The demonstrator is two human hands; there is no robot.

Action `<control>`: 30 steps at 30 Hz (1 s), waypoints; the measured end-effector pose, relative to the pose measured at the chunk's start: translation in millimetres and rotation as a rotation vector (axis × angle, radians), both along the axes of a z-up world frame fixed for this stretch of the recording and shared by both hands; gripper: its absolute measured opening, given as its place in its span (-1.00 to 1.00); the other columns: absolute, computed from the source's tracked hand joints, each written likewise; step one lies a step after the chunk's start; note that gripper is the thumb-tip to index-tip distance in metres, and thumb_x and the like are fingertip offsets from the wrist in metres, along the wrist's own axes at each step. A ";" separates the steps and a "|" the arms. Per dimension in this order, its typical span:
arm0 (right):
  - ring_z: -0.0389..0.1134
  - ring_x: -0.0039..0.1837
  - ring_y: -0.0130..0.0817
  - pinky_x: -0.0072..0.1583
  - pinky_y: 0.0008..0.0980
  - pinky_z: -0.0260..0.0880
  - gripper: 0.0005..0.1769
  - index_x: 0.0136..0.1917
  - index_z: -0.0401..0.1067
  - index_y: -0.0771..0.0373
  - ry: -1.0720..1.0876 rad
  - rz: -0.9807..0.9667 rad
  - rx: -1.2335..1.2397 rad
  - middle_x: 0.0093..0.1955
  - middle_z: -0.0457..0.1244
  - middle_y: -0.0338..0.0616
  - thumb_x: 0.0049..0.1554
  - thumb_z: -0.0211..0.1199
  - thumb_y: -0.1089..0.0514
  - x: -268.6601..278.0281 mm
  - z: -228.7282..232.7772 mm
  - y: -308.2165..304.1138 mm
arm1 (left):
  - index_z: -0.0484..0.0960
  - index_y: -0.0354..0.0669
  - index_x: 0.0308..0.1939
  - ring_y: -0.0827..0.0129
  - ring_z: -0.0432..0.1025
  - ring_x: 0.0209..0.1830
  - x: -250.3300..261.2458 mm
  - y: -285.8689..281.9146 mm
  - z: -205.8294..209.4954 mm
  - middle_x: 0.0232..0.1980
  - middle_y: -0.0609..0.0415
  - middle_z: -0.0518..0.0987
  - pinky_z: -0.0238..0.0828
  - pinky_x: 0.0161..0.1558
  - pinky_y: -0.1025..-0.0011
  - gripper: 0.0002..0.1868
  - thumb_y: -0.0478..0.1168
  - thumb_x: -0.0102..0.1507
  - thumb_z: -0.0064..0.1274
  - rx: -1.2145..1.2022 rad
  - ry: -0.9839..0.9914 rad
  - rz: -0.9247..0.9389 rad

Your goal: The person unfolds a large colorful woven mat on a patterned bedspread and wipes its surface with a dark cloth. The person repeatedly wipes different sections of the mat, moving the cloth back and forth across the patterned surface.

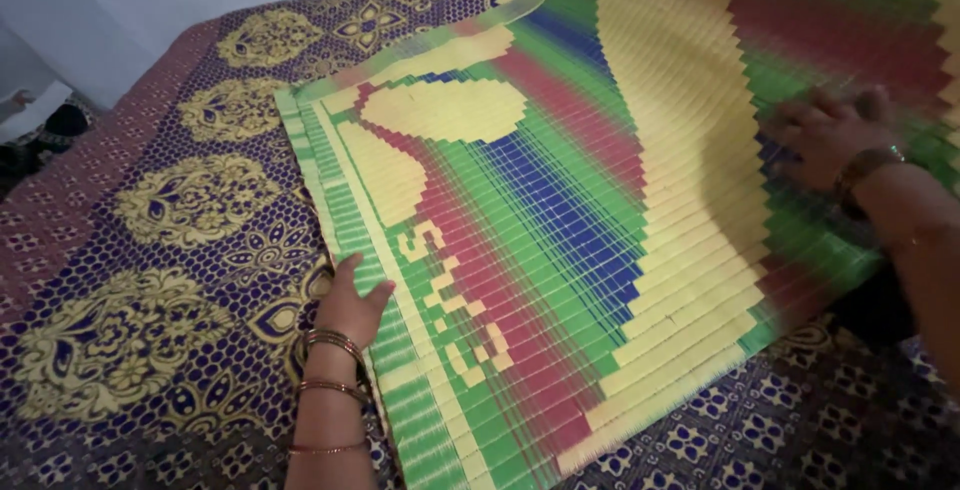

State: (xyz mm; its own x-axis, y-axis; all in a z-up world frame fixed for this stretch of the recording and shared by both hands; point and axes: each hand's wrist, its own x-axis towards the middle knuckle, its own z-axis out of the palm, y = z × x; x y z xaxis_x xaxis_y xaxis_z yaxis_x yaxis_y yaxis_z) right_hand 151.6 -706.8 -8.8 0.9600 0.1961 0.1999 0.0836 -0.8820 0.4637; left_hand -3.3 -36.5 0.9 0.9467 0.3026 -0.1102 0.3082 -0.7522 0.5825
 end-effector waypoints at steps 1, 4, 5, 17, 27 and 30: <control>-0.02 0.65 -0.21 0.54 0.14 -0.06 -0.19 0.56 0.17 -0.38 0.016 0.072 0.057 0.65 -0.01 -0.45 0.05 0.13 -0.38 -4.5 4.7 2.5 | 0.13 0.04 0.54 -0.05 0.28 0.44 1.0 1.4 0.7 0.52 -0.18 0.27 0.29 0.37 0.10 -0.15 0.08 0.25 0.17 0.006 -0.012 -0.013; 0.19 0.52 -0.22 0.48 -0.16 0.18 -0.38 0.41 0.38 -0.20 0.156 0.230 0.366 0.52 0.18 -0.32 0.10 0.17 -0.29 -43.5 13.6 5.0 | 0.12 0.11 0.58 -0.05 0.38 0.41 0.8 1.8 -1.0 0.47 -0.19 0.38 0.38 0.35 0.11 -0.15 0.12 0.27 0.11 0.010 0.102 0.029; 0.26 0.46 -0.23 0.44 -0.25 0.26 -0.43 0.34 0.45 -0.13 0.212 0.272 0.495 0.47 0.24 -0.29 0.11 0.18 -0.28 -60.9 17.9 3.6 | 0.13 0.11 0.58 -0.06 0.36 0.41 1.3 0.6 -1.1 0.48 -0.18 0.36 0.37 0.35 0.10 -0.15 0.11 0.27 0.12 0.012 0.097 0.025; 0.46 0.30 -0.31 0.37 -0.28 0.49 -0.20 0.34 0.54 -0.15 0.636 -0.500 0.095 0.27 0.45 -0.26 -0.05 0.36 -0.53 -156.3 22.9 -31.4 | 0.20 0.08 0.53 -0.08 0.35 0.40 1.6 4.0 -9.4 0.49 -0.15 0.36 0.35 0.34 0.06 -0.22 0.10 0.28 0.11 0.045 0.018 -0.023; 0.52 0.15 -0.12 0.25 -0.17 0.55 -0.34 0.42 0.41 -0.31 0.325 -0.432 0.175 0.12 0.48 -0.09 0.02 0.33 -0.20 -161.8 -44.2 -77.5 | 0.26 0.04 0.51 0.00 0.32 0.43 1.5 0.5 -12.6 0.50 -0.09 0.35 0.31 0.38 0.11 -0.26 0.05 0.28 0.12 0.043 0.021 -0.015; 0.54 0.11 -0.14 0.22 -0.18 0.57 -0.46 0.29 0.47 -0.25 0.456 -0.394 0.285 0.07 0.48 -0.13 0.01 0.36 -0.16 -162.5 -13.0 -52.6 | 0.30 -0.01 0.48 0.02 0.29 0.46 3.3 -0.7 -9.4 0.51 -0.08 0.33 0.28 0.40 0.13 -0.28 0.02 0.28 0.14 0.081 -0.032 -0.040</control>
State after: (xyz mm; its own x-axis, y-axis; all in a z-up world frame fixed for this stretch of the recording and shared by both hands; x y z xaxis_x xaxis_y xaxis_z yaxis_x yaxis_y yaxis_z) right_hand -10.9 -759.4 -21.8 0.9498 -0.1874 -0.2507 -0.1378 -0.9695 0.2027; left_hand 0.0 -37.2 -8.5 0.9609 0.2711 -0.0561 0.2590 -0.8084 0.5287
